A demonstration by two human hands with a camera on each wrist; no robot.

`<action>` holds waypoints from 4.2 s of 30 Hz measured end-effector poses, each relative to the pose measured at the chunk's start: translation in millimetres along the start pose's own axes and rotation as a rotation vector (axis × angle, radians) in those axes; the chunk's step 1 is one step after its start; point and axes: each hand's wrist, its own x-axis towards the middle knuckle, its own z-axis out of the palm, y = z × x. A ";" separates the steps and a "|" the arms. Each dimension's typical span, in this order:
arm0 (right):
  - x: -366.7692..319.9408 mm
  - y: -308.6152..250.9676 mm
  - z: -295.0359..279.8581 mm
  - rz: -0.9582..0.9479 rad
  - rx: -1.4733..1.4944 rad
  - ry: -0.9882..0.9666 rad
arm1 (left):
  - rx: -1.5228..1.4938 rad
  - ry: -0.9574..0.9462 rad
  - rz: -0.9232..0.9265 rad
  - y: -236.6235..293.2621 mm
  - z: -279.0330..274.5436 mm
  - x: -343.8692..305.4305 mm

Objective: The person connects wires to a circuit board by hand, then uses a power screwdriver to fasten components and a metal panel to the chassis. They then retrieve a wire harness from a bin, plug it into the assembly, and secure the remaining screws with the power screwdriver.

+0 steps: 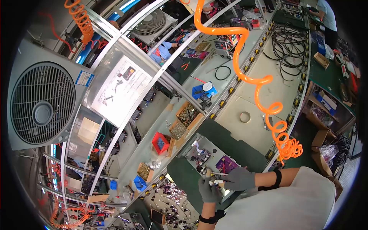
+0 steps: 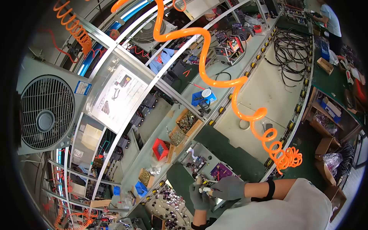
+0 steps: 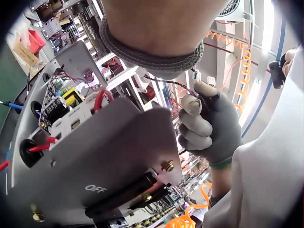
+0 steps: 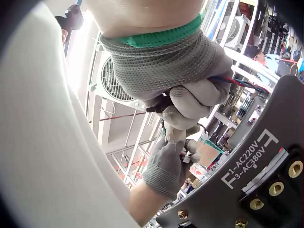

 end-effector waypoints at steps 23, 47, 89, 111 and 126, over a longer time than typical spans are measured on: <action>-12.3 9.4 -30.8 -0.023 0.167 0.058 | 0.017 0.081 -0.200 10.2 32.7 -5.5; 22.4 67.4 10.3 -0.280 0.204 0.498 | -0.306 -0.390 -0.321 -35.2 22.0 -9.2; -3.1 52.0 28.5 0.005 -0.188 0.244 | -0.220 0.269 -0.513 -153.7 29.3 94.2; -2.9 55.3 31.4 0.023 -0.110 0.289 | 0.109 0.078 -0.402 -154.8 47.4 98.5; -2.7 55.4 33.0 0.044 -0.090 0.301 | 0.235 0.186 -0.547 -145.3 60.6 100.2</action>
